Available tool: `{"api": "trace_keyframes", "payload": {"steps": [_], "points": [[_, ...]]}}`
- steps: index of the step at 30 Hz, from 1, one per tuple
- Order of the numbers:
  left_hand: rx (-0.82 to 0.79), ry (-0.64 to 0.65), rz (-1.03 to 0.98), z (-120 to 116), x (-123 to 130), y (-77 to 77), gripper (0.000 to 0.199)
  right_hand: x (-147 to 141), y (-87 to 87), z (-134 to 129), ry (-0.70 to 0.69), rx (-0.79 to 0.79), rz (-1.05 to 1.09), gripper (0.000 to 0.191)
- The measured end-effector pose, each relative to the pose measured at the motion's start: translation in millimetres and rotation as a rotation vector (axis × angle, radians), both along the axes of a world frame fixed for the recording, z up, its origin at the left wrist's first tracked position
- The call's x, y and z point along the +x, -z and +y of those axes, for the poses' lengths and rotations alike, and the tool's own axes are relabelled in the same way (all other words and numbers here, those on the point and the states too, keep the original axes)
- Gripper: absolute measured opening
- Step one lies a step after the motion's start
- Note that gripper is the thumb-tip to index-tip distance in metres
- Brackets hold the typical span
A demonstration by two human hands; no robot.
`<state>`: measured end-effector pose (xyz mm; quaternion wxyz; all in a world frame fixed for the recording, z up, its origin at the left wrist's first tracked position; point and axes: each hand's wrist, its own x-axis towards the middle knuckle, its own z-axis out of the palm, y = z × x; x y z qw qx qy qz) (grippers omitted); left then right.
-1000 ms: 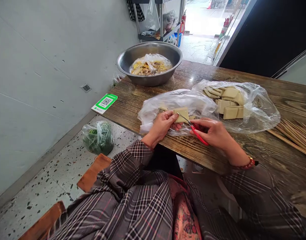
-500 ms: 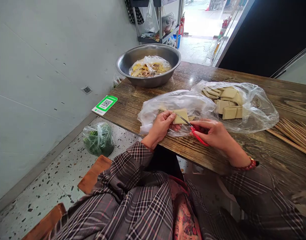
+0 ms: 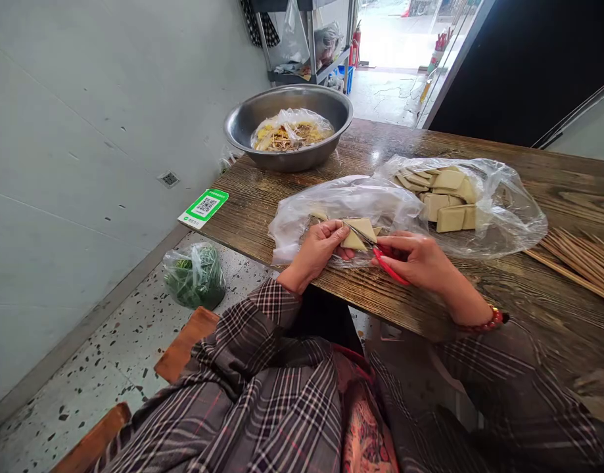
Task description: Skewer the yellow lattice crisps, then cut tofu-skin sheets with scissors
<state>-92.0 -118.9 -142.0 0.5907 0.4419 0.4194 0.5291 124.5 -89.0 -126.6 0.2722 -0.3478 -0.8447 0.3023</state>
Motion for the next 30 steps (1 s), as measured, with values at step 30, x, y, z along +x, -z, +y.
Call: {"api": "trace_keyframes", "payload": {"steps": [30], "points": [[0.022,-0.288,0.103,16.4,-8.9,-12.4,0.02,14.6,0.8,18.0,0.354,0.079,0.077,0.038]]}}
